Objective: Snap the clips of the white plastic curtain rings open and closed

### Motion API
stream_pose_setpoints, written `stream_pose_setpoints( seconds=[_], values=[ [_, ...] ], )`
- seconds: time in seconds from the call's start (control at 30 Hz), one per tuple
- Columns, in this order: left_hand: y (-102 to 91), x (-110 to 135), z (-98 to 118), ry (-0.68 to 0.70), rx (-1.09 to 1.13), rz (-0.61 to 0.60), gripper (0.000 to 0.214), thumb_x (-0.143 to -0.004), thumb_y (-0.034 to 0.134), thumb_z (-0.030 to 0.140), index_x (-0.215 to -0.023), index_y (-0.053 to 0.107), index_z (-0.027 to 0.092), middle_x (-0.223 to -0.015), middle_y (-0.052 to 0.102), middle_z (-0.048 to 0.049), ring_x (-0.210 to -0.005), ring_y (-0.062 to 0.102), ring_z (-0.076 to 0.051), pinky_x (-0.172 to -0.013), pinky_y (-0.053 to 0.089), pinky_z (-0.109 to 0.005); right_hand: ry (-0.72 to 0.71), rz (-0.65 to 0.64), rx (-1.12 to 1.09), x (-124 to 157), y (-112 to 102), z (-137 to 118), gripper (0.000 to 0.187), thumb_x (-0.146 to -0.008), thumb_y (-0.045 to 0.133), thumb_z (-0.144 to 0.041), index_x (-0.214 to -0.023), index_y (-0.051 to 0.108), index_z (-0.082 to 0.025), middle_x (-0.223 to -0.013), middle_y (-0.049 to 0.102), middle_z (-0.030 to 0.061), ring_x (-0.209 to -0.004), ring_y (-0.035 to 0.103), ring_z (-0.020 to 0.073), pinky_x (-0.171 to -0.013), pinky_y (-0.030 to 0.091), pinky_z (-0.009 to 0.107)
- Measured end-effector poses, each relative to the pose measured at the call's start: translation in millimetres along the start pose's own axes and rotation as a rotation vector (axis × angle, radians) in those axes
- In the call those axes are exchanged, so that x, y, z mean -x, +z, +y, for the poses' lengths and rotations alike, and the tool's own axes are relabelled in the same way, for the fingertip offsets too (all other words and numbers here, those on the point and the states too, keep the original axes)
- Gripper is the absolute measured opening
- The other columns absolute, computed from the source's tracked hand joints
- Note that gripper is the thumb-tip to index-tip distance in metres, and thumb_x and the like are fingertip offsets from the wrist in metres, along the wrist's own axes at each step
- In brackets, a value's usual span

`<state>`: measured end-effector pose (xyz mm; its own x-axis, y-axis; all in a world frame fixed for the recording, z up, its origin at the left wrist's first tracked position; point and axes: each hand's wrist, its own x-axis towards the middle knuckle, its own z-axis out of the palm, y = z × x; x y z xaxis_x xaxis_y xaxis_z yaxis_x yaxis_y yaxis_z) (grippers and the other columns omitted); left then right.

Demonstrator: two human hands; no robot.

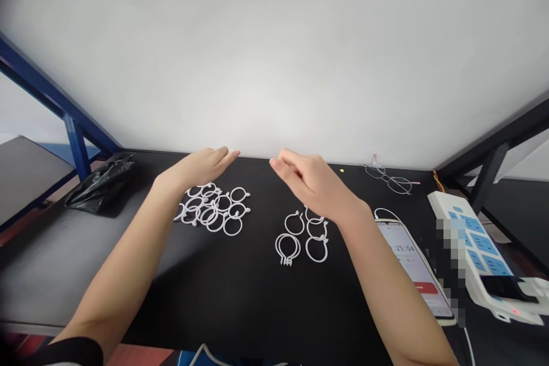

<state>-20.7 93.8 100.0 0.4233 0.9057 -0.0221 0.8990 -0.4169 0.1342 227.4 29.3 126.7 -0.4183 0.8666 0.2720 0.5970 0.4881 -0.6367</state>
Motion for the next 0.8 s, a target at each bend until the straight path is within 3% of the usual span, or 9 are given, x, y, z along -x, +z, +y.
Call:
stream_pose_setpoints(
  seconds=[0.1, 0.2, 0.33, 0.57, 0.7, 0.8],
  values=[
    [12.1, -11.3, -10.4, -0.239, 0.01, -0.293, 0.057, -0.096, 0.019, 0.051, -0.12, 0.057, 0.016, -0.106, 0.067, -0.0149, -0.084, 0.065, -0.024, -0.068, 0.046, -0.03, 0.062, 0.018, 0.012, -3.6, -2.0, 8.1, 0.044, -0.099, 0.031, -0.054, -0.076, 0.048, -0.02, -0.054, 0.023, -0.0071, -0.046, 0.022, 0.0091, -0.045, 0.024, 0.024],
    [15.7, -14.3, -7.6, -0.295, 0.022, -0.422, 0.062, -0.091, 0.026, 0.059, -0.12, 0.059, 0.016, -0.119, 0.064, -0.0177, -0.092, 0.066, -0.029, -0.072, 0.049, -0.035, 0.156, -0.004, 0.061, -8.4, 0.3, 22.5, 0.043, -0.099, 0.028, -0.053, -0.083, 0.052, -0.021, -0.054, 0.029, -0.0067, -0.047, 0.029, 0.01, -0.049, 0.028, 0.025],
    [15.1, -13.6, 6.0, -0.307, -0.027, -0.506, 0.059, -0.091, 0.031, 0.057, -0.12, 0.061, 0.016, -0.128, 0.06, -0.0187, -0.104, 0.063, -0.033, -0.078, 0.051, -0.038, 0.345, -0.237, 0.227, -13.2, 5.3, 43.2, 0.026, -0.094, 0.043, -0.044, -0.084, 0.053, -0.021, -0.056, 0.045, -0.0053, -0.048, 0.039, 0.0106, -0.051, 0.03, 0.026],
    [17.9, -17.8, 8.6, -0.36, -0.043, -0.612, 0.046, -0.088, 0.046, 0.047, -0.112, 0.067, 0.014, -0.12, 0.064, -0.0198, -0.09, 0.068, -0.033, -0.074, 0.054, -0.042, 0.442, -0.642, 0.277, -16.2, 17.0, 59.6, 0.009, -0.076, 0.062, -0.027, -0.082, 0.063, -0.021, -0.065, 0.05, -0.0026, -0.053, 0.046, 0.011, -0.049, 0.031, 0.025],
    [19.4, -19.3, 6.4, -0.347, -0.065, -0.605, 0.04, -0.083, 0.057, 0.043, -0.112, 0.067, 0.018, -0.12, 0.065, -0.017, -0.089, 0.068, -0.032, -0.073, 0.054, -0.039, 0.522, -0.779, 0.345, -18.3, 26.1, 66.0, 0.019, -0.066, 0.068, -0.021, -0.085, 0.067, -0.022, -0.07, 0.055, -0.0012, -0.053, 0.05, 0.0118, -0.049, 0.033, 0.026],
    [17.8, -17.8, 8.3, -0.361, -0.054, -0.593, 0.038, -0.083, 0.056, 0.042, -0.111, 0.067, 0.018, -0.122, 0.064, -0.0169, -0.089, 0.068, -0.032, -0.072, 0.054, -0.039, 0.523, -0.828, 0.318, -19.6, 30.4, 67.8, 0.015, -0.065, 0.065, -0.017, -0.079, 0.067, -0.02, -0.067, 0.055, -0.0013, -0.05, 0.048, 0.011, -0.049, 0.034, 0.026]
  ],
)
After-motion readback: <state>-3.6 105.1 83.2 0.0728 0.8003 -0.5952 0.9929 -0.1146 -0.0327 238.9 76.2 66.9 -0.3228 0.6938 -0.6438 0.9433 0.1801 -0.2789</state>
